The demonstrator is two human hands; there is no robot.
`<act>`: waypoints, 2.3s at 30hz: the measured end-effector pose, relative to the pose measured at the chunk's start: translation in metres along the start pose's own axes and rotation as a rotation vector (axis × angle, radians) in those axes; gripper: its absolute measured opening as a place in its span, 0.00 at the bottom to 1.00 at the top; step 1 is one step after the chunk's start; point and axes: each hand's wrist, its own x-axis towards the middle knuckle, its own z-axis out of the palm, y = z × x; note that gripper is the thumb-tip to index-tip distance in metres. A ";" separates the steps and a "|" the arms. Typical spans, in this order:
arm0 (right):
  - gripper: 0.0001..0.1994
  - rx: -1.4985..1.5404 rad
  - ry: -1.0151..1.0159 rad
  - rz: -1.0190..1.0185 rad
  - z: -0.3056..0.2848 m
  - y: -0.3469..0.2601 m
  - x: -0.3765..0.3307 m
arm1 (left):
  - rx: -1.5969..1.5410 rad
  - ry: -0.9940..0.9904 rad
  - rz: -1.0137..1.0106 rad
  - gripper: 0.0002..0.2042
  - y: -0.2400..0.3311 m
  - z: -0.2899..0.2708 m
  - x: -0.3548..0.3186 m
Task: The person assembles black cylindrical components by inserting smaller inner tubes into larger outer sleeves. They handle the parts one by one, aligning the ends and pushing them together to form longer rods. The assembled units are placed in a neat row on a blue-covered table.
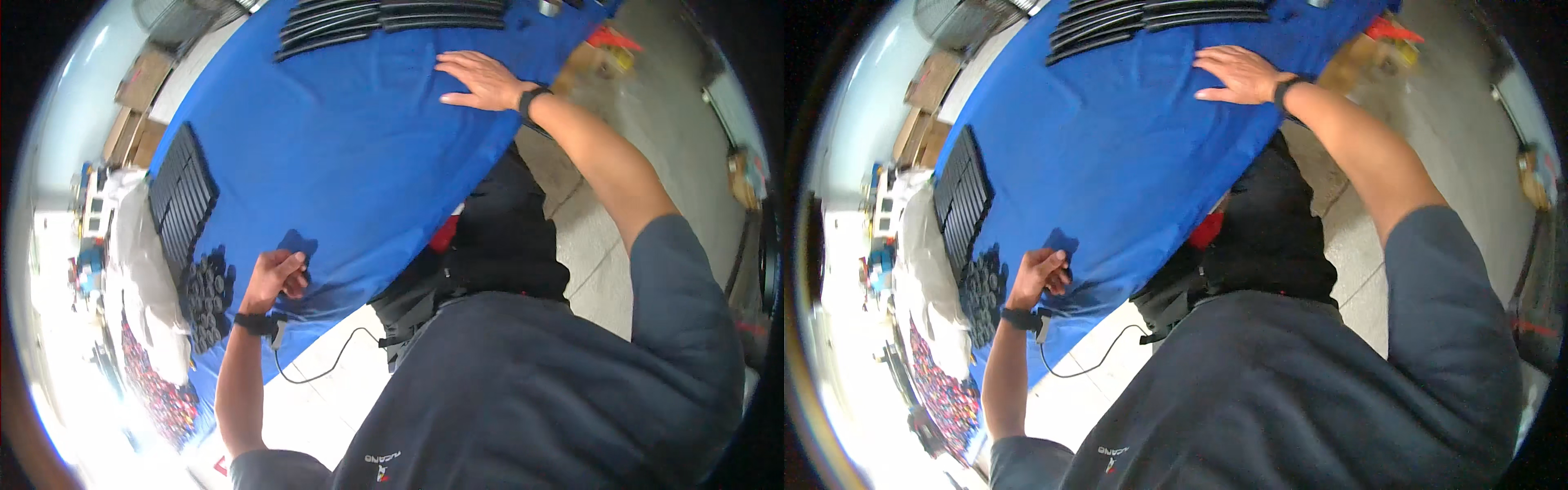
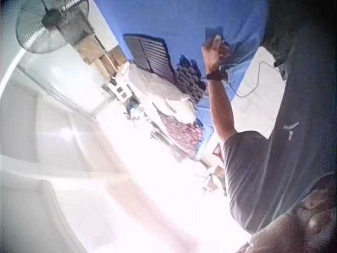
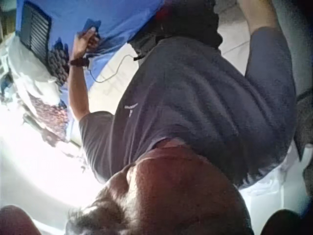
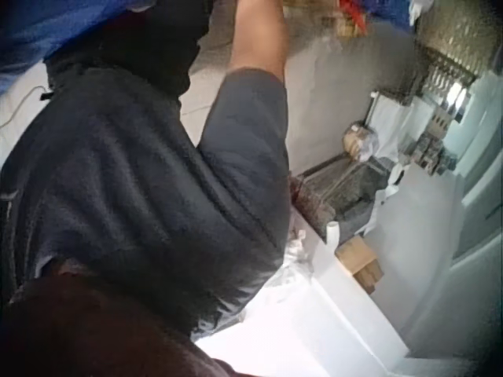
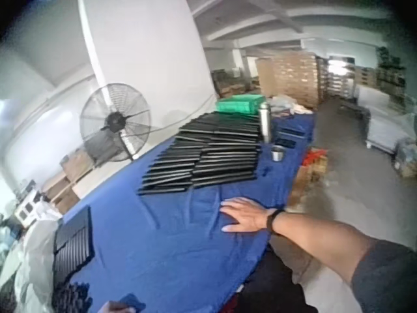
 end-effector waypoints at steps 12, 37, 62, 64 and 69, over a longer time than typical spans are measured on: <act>0.33 0.094 -0.079 -0.009 -0.007 -0.004 0.004 | -0.137 -0.003 0.132 0.18 -0.015 -0.014 -0.006; 0.25 1.131 -0.299 0.475 -0.076 -0.064 0.109 | -0.126 0.168 -0.001 0.18 -0.001 -0.004 -0.013; 0.15 2.761 -0.414 0.703 0.136 -0.164 0.352 | -0.087 0.148 -0.089 0.16 0.102 -0.164 0.032; 0.14 2.749 -0.419 0.734 0.133 -0.162 0.356 | -0.053 0.361 0.025 0.16 0.135 -0.231 0.056; 0.14 2.733 -0.461 0.784 0.128 -0.169 0.357 | 0.122 0.643 0.001 0.18 0.128 -0.387 0.139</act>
